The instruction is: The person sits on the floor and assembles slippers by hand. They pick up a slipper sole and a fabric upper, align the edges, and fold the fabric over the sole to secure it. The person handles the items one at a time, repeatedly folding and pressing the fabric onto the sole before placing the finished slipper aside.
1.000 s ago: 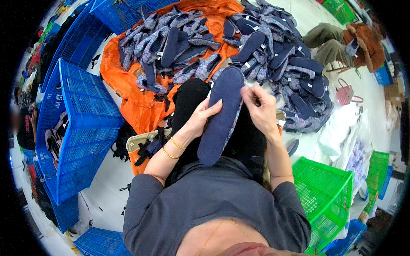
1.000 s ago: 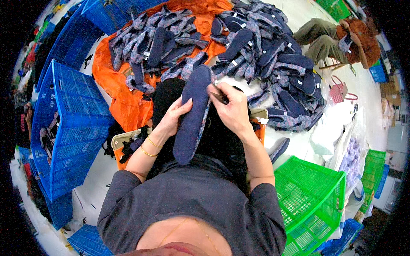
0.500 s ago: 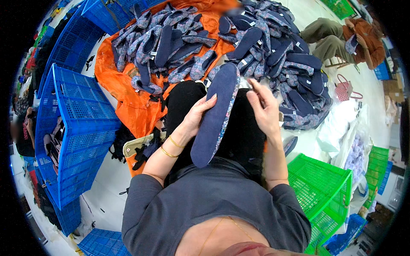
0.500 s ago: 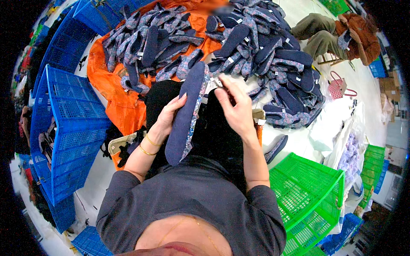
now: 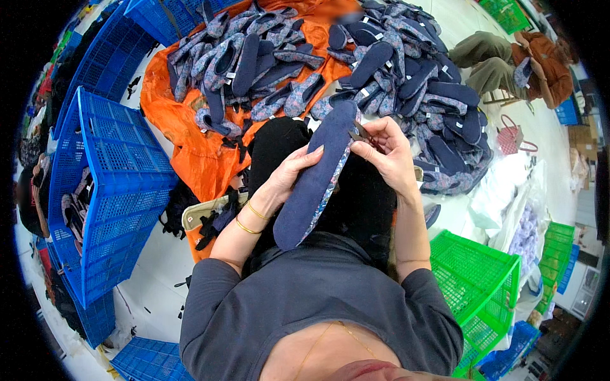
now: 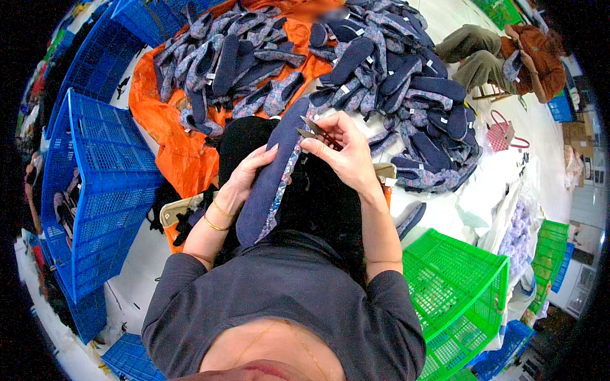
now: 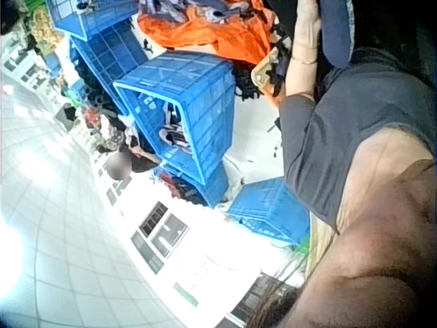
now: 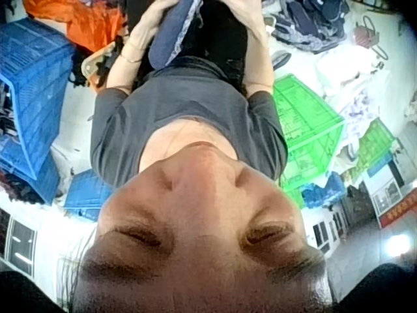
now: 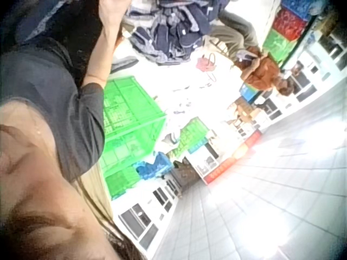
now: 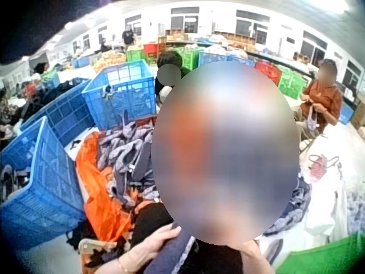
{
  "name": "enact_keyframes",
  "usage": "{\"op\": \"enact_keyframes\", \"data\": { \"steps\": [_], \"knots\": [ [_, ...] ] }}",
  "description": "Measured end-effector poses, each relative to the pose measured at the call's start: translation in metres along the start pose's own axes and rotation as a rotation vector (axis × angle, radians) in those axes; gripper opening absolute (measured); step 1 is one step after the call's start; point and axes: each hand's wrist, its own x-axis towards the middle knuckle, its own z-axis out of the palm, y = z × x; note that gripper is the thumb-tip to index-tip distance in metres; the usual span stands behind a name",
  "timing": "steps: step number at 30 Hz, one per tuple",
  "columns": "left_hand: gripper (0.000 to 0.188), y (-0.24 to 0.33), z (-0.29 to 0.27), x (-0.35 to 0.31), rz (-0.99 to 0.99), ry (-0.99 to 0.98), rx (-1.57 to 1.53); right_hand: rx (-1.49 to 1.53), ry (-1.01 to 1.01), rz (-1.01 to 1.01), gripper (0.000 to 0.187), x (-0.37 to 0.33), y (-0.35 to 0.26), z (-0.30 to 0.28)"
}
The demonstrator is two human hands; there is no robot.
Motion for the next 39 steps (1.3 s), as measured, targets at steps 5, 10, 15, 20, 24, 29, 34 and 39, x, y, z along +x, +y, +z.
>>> {"op": "enact_keyframes", "data": {
  "steps": [5, 10, 15, 20, 24, 29, 34, 39],
  "knots": [
    [0.037, 0.007, 0.000, 0.002, -0.037, 0.019, 0.050, 0.048, 0.010, -0.036, 0.015, 0.010, 0.007, -0.006],
    [0.037, 0.095, 0.030, 0.017, 0.240, 0.126, 0.232, 0.225, 0.197, 0.042, 0.007, 0.013, 0.002, -0.029],
    [0.032, 0.197, 0.031, 0.041, 0.445, 0.141, 0.206, 0.185, 0.286, 0.081, 0.007, -0.005, 0.012, -0.060],
    [0.030, 0.176, 0.028, 0.053, 0.399, 0.086, 0.102, 0.120, 0.299, 0.063, 0.015, 0.010, 0.011, -0.053],
    [0.041, 0.137, 0.028, 0.057, 0.272, 0.063, 0.126, 0.134, 0.194, -0.069, 0.021, 0.034, 0.000, -0.024],
    [0.043, 0.109, 0.040, 0.046, 0.192, 0.104, 0.094, 0.183, 0.134, -0.159, 0.023, 0.057, -0.018, 0.001],
    [0.039, 0.096, 0.035, 0.030, 0.128, 0.045, 0.143, 0.148, 0.109, -0.239, 0.028, 0.061, -0.023, 0.010],
    [0.042, 0.086, 0.023, 0.033, 0.089, -0.024, 0.164, 0.088, 0.084, -0.217, 0.020, 0.056, -0.027, 0.002]
  ]
}}
